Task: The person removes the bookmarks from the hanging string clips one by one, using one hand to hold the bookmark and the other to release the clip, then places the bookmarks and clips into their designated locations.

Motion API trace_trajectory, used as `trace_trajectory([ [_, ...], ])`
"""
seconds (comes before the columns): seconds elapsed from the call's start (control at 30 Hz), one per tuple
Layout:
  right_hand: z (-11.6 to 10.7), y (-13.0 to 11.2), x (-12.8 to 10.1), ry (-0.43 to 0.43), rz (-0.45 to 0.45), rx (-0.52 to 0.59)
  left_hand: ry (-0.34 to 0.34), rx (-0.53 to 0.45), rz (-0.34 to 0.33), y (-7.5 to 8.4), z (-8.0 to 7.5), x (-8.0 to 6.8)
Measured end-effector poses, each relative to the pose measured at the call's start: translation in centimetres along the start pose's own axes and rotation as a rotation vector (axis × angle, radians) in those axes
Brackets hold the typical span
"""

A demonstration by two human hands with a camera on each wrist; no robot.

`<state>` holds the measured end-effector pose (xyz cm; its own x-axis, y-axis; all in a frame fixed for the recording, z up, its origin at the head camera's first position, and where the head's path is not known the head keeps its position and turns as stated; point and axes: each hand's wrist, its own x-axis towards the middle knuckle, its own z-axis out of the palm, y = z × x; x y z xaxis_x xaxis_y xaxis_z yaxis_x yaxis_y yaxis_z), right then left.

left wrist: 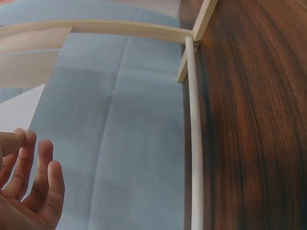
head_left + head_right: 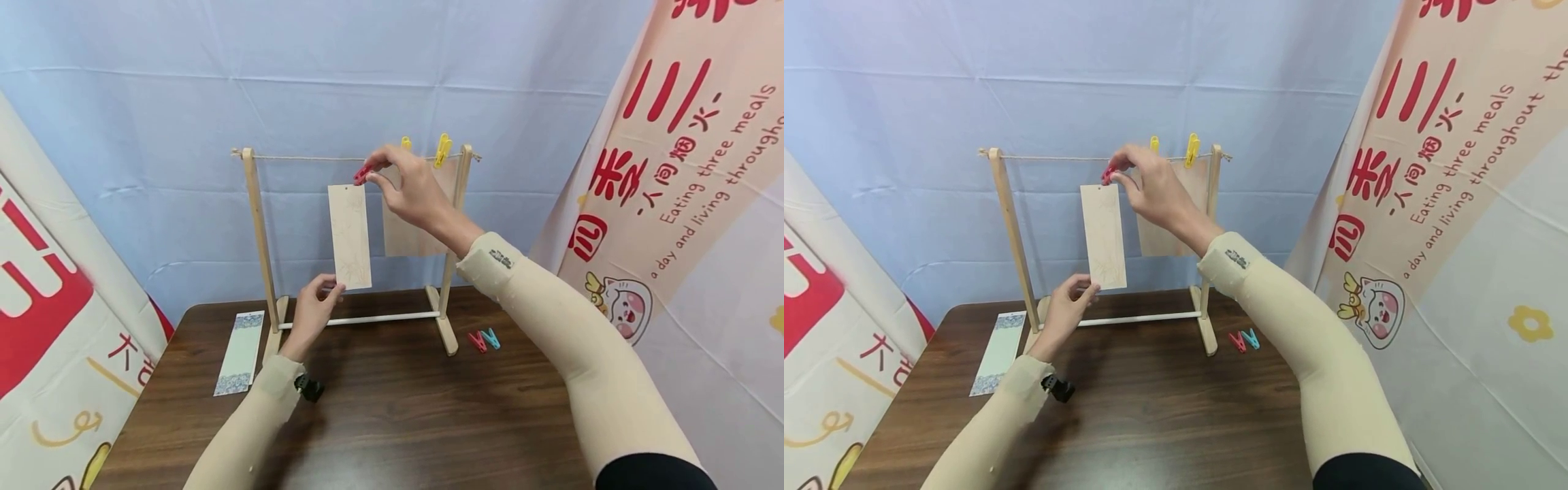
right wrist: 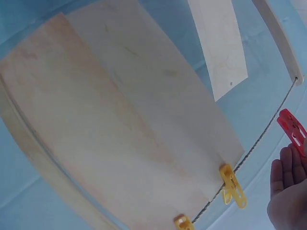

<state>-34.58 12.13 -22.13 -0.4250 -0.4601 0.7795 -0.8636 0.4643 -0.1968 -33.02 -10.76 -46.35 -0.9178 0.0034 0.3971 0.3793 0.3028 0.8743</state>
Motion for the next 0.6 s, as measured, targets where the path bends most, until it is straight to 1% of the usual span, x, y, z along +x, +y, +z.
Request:
trace_trajectory([
  [0.13, 0.4, 0.4, -0.9, 0.010, -0.013, 0.007, 0.001, 0.009, -0.014, -0.1, -0.1, -0.3],
  [0.43, 0.8, 1.2, -2.7, 0.017, 0.013, 0.022, 0.004, 0.009, -0.034, -0.5, -0.4, -1.0],
  [0.6, 1.2, 1.6, -3.7, 0.020, 0.017, 0.058, 0.009, 0.026, -0.036, -0.9, -0.4, -1.3],
])
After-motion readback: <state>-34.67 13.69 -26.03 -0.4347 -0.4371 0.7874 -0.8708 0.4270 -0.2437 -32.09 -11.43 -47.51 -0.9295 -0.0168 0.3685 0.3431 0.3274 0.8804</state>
